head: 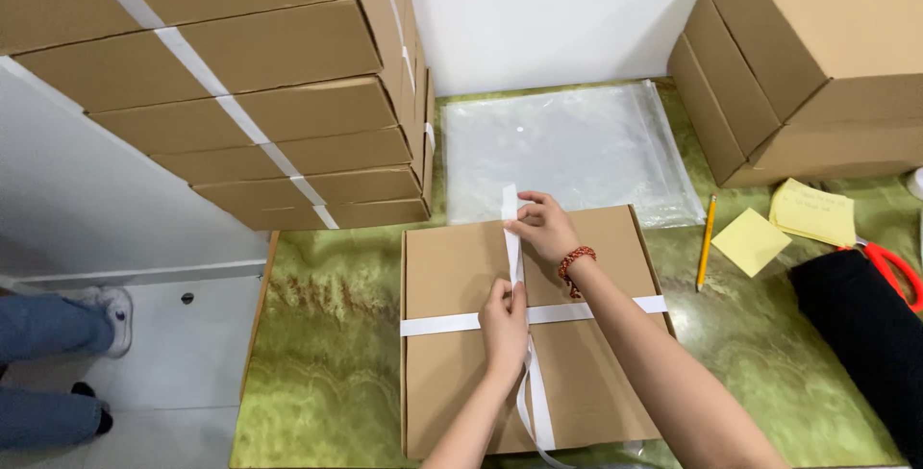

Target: The person ties a white ribbon around a cardboard box and writes on a yellow sticky note with a pencil before placing it on the box. They then stack the box and wrap a black item in bubble wrap.

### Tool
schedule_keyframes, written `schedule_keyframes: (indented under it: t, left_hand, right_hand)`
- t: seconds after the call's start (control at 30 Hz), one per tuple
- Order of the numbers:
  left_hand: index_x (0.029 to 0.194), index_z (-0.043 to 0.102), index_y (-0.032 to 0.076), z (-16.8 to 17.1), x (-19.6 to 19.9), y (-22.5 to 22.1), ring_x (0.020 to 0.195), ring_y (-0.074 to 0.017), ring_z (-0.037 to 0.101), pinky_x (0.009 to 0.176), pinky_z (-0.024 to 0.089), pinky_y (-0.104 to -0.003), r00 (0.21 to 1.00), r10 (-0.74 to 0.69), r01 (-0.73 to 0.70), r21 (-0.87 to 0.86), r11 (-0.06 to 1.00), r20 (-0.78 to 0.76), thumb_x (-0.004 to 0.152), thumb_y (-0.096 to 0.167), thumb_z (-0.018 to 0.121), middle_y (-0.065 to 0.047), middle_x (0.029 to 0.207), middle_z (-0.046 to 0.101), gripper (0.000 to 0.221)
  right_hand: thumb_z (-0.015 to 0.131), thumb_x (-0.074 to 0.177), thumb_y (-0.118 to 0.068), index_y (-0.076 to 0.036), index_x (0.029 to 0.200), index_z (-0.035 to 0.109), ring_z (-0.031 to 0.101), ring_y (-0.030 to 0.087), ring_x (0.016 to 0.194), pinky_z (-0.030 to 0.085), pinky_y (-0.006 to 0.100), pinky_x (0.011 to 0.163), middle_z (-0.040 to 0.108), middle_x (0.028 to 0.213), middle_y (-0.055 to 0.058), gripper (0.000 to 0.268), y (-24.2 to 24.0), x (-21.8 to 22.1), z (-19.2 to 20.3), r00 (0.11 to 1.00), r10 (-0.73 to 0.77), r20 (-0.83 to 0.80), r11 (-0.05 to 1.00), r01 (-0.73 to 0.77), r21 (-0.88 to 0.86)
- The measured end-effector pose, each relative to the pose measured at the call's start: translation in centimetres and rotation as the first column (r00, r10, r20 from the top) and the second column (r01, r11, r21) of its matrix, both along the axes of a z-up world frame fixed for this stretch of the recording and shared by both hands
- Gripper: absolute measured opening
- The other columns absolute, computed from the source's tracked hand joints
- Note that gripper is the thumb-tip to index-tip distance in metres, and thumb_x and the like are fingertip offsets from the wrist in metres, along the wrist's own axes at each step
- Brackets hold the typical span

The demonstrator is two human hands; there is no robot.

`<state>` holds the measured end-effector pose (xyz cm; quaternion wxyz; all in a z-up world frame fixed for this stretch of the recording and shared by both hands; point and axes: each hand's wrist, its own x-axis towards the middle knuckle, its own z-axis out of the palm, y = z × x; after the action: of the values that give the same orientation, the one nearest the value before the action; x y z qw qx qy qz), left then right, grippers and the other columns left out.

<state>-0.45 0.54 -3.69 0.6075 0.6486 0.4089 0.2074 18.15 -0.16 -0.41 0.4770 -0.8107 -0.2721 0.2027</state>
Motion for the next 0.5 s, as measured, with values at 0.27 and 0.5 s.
schedule_keyframes:
  t: [0.27, 0.5]
  left_hand:
    - [0.086, 0.064, 0.014, -4.1, -0.6, 0.2, 0.048, -0.0137, 0.053, 0.045, 0.045, -0.027, 0.999, 0.013, -0.014, 0.013, 1.000, 0.032, 0.108, 0.025, 0.062, -0.003, 0.058, 0.064, 0.024]
    - [0.083, 0.065, 0.013, -1.8, -2.5, -0.9, 0.041, -0.0140, 0.052, 0.044, 0.043, -0.027, 0.999, 0.012, -0.010, -0.052, 0.999, 0.034, 0.107, 0.024, 0.064, -0.004, 0.053, 0.061, 0.027]
  right_hand:
    - [0.080, 0.098, -0.045, -0.021, 0.137, 0.073, 0.064, 0.036, 0.131, 0.050, 0.049, 0.111, 0.067, 0.139, 0.013, 0.047, -20.3, 1.3, -0.7, 0.903, -0.418, 0.099, 0.901, 0.426, -0.078]
    - [0.075, 0.095, -0.059, -0.001, 0.152, 0.057, 0.061, 0.047, 0.134, 0.049, 0.059, 0.108, 0.061, 0.150, 0.025, 0.083, -25.4, -5.1, 0.6, 0.631, -0.494, -0.598, 0.854, 0.480, -0.199]
